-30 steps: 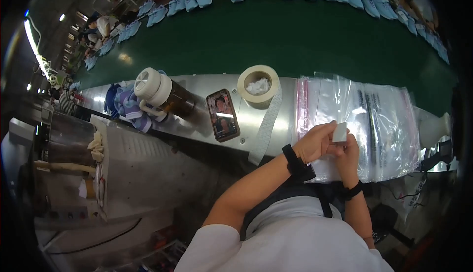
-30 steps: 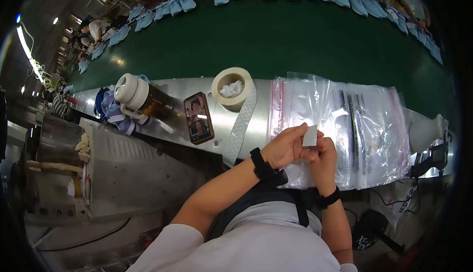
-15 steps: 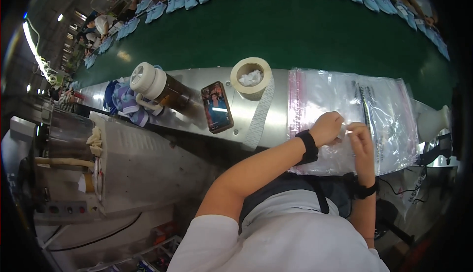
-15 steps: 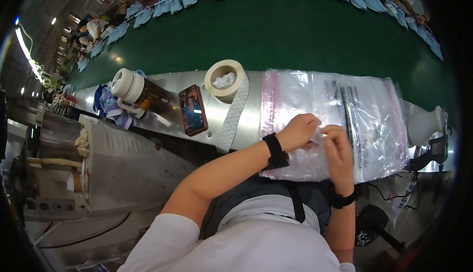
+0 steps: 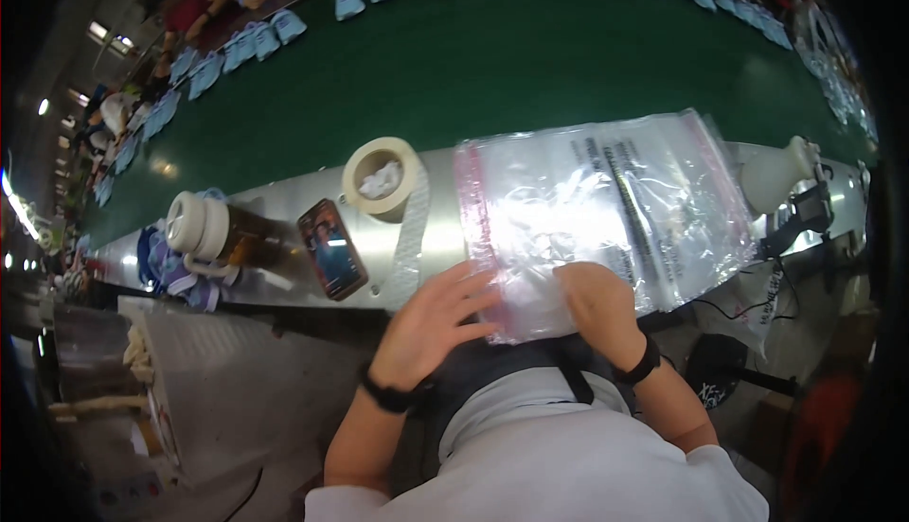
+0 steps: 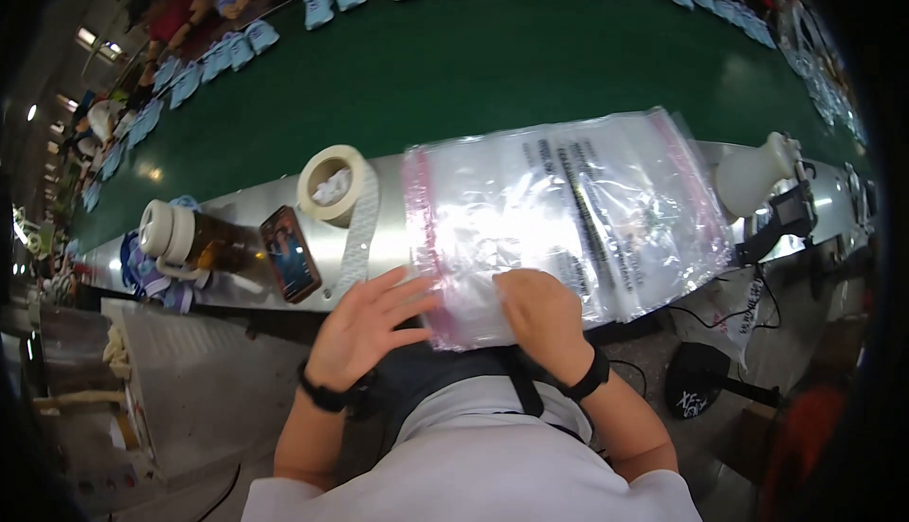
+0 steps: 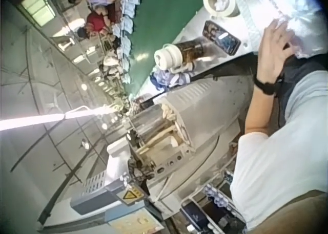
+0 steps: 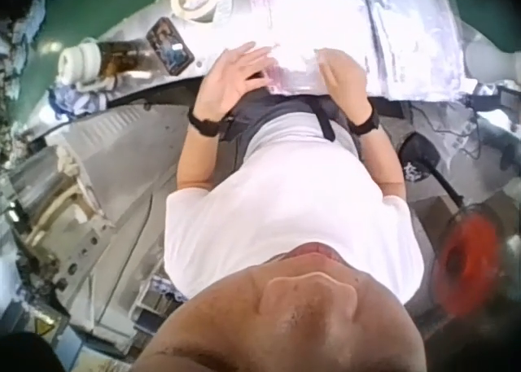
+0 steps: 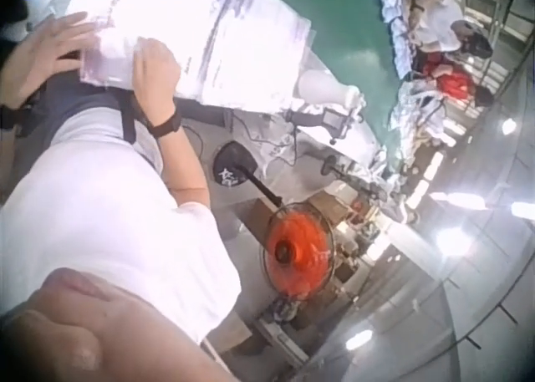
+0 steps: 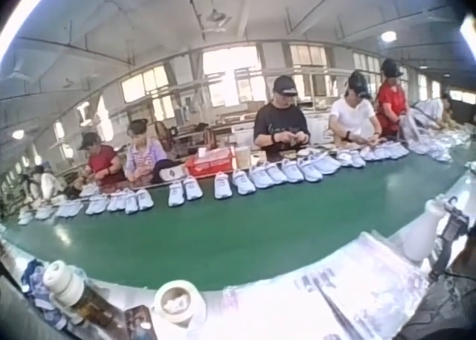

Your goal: Labeling and packaging shoe insoles or components at a factory assembly line.

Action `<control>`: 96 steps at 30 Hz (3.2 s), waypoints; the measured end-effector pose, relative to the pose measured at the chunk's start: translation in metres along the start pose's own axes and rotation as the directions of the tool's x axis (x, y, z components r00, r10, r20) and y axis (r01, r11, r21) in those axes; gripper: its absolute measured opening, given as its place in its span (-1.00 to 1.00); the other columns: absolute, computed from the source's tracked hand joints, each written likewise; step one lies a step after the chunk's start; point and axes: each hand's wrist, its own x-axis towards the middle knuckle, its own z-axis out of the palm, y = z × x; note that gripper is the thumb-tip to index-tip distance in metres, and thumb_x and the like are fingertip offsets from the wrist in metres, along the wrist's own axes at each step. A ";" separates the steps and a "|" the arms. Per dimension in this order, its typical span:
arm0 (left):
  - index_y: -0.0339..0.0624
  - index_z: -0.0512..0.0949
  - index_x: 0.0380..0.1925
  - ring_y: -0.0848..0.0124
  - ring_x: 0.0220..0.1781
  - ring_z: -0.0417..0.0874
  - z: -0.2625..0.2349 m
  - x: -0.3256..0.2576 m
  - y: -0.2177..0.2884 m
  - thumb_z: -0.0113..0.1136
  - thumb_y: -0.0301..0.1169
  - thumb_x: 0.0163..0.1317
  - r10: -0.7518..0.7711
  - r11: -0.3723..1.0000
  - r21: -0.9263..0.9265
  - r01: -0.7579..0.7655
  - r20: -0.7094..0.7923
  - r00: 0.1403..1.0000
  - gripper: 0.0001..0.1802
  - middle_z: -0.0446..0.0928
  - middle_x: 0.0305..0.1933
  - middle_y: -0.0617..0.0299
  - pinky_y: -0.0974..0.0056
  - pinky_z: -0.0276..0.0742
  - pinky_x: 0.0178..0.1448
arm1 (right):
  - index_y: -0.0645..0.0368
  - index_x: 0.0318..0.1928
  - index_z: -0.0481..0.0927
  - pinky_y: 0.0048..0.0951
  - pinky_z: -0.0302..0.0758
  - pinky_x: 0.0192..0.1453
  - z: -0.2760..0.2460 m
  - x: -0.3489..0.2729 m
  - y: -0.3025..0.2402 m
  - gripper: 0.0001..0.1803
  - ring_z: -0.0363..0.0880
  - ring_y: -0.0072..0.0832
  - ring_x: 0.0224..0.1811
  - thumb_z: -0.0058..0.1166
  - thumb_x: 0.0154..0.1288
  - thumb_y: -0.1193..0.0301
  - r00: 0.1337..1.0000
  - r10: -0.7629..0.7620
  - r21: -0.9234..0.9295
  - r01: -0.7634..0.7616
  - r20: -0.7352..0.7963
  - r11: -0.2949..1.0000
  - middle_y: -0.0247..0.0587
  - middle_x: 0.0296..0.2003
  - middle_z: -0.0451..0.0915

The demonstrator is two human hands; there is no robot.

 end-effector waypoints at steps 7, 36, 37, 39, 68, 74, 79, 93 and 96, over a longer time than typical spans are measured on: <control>-0.25 0.31 0.13 0.33 0.04 0.49 -0.097 -0.073 -0.041 -0.03 -0.25 0.35 0.420 0.852 0.522 -0.036 -0.642 0.641 -0.57 0.40 0.14 0.06 0.27 0.46 -0.01 | 0.22 -0.15 0.48 -0.41 0.45 -0.19 -0.086 -0.043 0.108 -0.74 0.53 -0.47 -0.21 -0.06 0.31 0.29 0.268 0.925 0.853 -0.379 -0.271 0.360 -0.25 -0.20 0.53; -0.33 0.45 -0.06 0.52 -0.17 0.56 -0.008 -0.018 -0.038 0.01 -0.43 0.33 0.159 0.980 -0.067 -0.189 -0.314 0.936 -0.75 0.55 -0.14 0.22 0.41 0.48 -0.06 | 0.27 -0.04 0.47 -0.40 0.39 0.06 0.000 0.014 -0.058 -0.73 0.48 -0.30 -0.06 0.03 0.23 0.51 0.859 -0.010 0.742 -0.437 0.513 0.509 -0.07 -0.12 0.48; -0.33 0.45 -0.06 0.52 -0.17 0.56 -0.008 -0.017 -0.042 0.01 -0.43 0.33 0.167 0.979 -0.062 -0.196 -0.316 0.934 -0.75 0.55 -0.14 0.22 0.41 0.48 -0.06 | 0.26 -0.07 0.47 -0.45 0.40 -0.02 0.009 0.017 -0.066 -0.77 0.47 -0.39 -0.15 0.01 0.27 0.48 0.867 -0.028 0.767 -0.424 0.497 0.482 -0.15 -0.19 0.49; -0.33 0.47 -0.10 0.54 -0.19 0.55 -0.012 -0.017 -0.052 0.04 -0.42 0.32 0.234 0.972 0.075 -0.221 -0.309 0.922 -0.77 0.55 -0.17 0.22 0.43 0.47 -0.07 | 0.25 -0.10 0.46 -0.50 0.41 -0.10 0.028 0.019 -0.065 -0.80 0.47 -0.48 -0.24 -0.01 0.30 0.45 0.876 -0.062 0.796 -0.402 0.478 0.454 -0.23 -0.27 0.50; -0.25 0.40 -0.07 0.41 -0.37 0.55 -0.054 0.025 -0.007 0.07 -0.46 0.20 0.648 0.693 0.679 -0.244 -0.436 0.624 -0.71 0.48 -0.31 0.20 0.39 0.45 -0.37 | 0.23 -0.46 0.50 -0.29 0.36 -0.46 -0.001 0.010 -0.054 -0.82 0.48 -0.17 -0.54 0.11 0.16 0.37 0.691 -0.055 0.447 -0.402 0.721 0.799 -0.09 -0.56 0.48; -0.26 0.53 -0.29 0.49 -0.45 0.53 0.009 -0.047 -0.046 0.21 -0.54 0.13 0.650 0.164 0.953 -0.255 0.090 0.755 -0.87 0.50 -0.33 0.18 0.41 0.46 -0.41 | 0.25 -0.43 0.53 -0.34 0.41 -0.42 0.014 0.029 -0.076 -0.88 0.52 -0.18 -0.50 0.14 0.12 0.45 0.755 0.007 0.468 -0.413 0.656 0.781 -0.09 -0.51 0.54; -0.31 0.54 -0.26 0.49 -0.42 0.55 -0.002 -0.049 -0.051 0.18 -0.53 0.17 0.594 0.434 0.876 -0.210 -0.103 0.798 -0.86 0.50 -0.27 0.17 0.43 0.48 -0.36 | 0.26 -0.38 0.56 -0.44 0.34 -0.47 0.037 0.034 -0.083 -0.95 0.42 -0.43 -0.57 0.15 0.13 0.54 0.820 -0.003 0.688 -0.478 0.572 0.546 -0.19 -0.56 0.48; -0.32 0.58 -0.39 0.30 -0.38 0.57 -0.024 -0.039 -0.016 0.15 -0.56 0.14 0.754 0.231 0.937 -0.262 -0.002 0.656 -0.94 0.55 -0.40 0.12 0.32 0.47 -0.27 | 0.26 -0.43 0.47 -0.33 0.40 -0.38 0.023 0.026 -0.063 -0.86 0.47 -0.23 -0.46 0.18 0.06 0.50 0.867 0.126 0.451 -0.369 0.482 0.812 -0.14 -0.44 0.50; -0.26 0.52 -0.08 0.11 0.07 0.48 -0.016 -0.023 -0.026 0.23 -0.33 0.10 0.530 -0.032 0.916 -0.401 0.355 0.770 -0.62 0.51 0.01 0.06 0.15 0.42 0.10 | 0.21 -0.34 0.46 -0.24 0.39 -0.14 0.035 0.044 -0.048 -0.74 0.43 -0.11 -0.14 0.26 -0.03 0.46 0.985 0.116 0.087 -0.106 -0.129 0.991 -0.03 -0.21 0.47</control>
